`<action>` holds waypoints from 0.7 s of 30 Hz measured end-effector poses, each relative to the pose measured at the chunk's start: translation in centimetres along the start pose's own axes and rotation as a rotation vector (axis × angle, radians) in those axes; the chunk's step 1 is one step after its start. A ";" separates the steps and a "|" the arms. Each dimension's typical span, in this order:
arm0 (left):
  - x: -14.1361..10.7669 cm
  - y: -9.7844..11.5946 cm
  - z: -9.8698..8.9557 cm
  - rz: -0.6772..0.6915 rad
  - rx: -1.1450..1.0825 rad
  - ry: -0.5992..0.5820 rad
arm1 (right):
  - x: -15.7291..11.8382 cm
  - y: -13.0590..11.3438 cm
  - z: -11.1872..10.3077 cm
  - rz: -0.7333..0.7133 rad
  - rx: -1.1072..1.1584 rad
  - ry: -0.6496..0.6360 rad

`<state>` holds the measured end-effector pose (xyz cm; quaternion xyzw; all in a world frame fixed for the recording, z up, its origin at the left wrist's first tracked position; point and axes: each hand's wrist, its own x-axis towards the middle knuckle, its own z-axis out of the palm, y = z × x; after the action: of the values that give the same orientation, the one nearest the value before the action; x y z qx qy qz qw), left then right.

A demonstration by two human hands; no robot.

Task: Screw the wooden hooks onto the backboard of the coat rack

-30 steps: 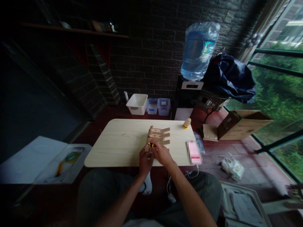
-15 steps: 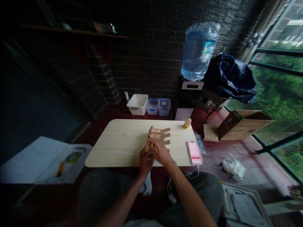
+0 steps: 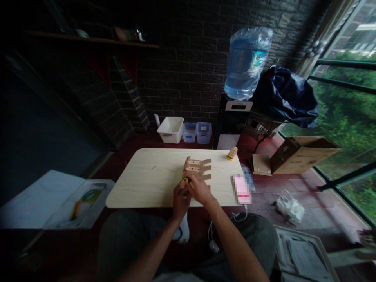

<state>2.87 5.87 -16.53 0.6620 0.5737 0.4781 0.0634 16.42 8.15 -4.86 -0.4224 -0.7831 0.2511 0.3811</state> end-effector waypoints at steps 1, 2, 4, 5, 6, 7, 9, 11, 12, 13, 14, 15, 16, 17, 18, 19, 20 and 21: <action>0.0 0.0 0.0 -0.001 -0.001 0.000 | -0.1 0.0 0.0 0.008 0.000 -0.002; 0.0 0.0 0.0 -0.002 -0.002 0.002 | -0.3 0.1 0.0 0.019 0.001 -0.008; 0.0 0.1 0.0 -0.003 -0.004 0.005 | -0.7 0.5 0.1 0.050 0.004 -0.027; 0.0 0.2 0.0 -0.003 -0.004 0.005 | -0.8 0.7 0.1 0.068 0.007 -0.036; 0.1 0.2 0.0 -0.004 -0.002 0.002 | -0.9 1.0 0.1 0.085 0.009 -0.039; 0.1 0.3 -0.1 -0.004 0.000 -0.001 | -1.0 1.2 0.1 0.099 0.012 -0.034; 0.1 0.3 -0.2 -0.006 0.003 -0.008 | -1.1 1.7 0.2 0.118 0.016 -0.008; 0.2 0.3 -0.3 -0.004 0.000 -0.013 | -1.2 2.1 0.3 0.128 0.018 0.027; 0.2 0.2 -0.3 -0.001 -0.003 -0.015 | -1.2 2.2 0.3 0.130 0.018 0.038; 0.1 0.2 -0.3 0.003 -0.006 -0.018 | -1.2 2.2 0.4 0.131 0.017 0.044; 0.1 0.2 -0.3 0.006 -0.008 -0.020 | -1.2 2.3 0.4 0.129 0.014 0.047; 0.1 0.2 -0.3 0.007 -0.009 -0.017 | -1.2 2.3 0.5 0.125 0.011 0.047; 0.2 0.2 -0.2 0.006 -0.008 -0.012 | -1.2 2.3 0.6 0.120 0.008 0.047; 0.2 0.2 -0.2 0.006 -0.007 -0.008 | -1.2 2.3 0.6 0.114 0.007 0.046; 0.2 0.2 -0.2 0.006 -0.006 -0.006 | -1.2 2.3 0.7 0.110 0.007 0.049; 0.2 0.2 -0.3 0.007 -0.004 -0.007 | -1.2 2.2 0.7 0.107 0.010 0.051; 0.2 0.2 -0.3 0.009 -0.002 -0.009 | -1.3 2.2 0.7 0.106 0.013 0.050; 0.3 0.2 -0.3 0.012 -0.001 -0.015 | -1.3 2.2 0.7 0.105 0.016 0.045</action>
<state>2.76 5.86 -16.09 0.6688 0.5692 0.4738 0.0650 17.36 8.11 -7.34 -0.4655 -0.7490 0.2675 0.3881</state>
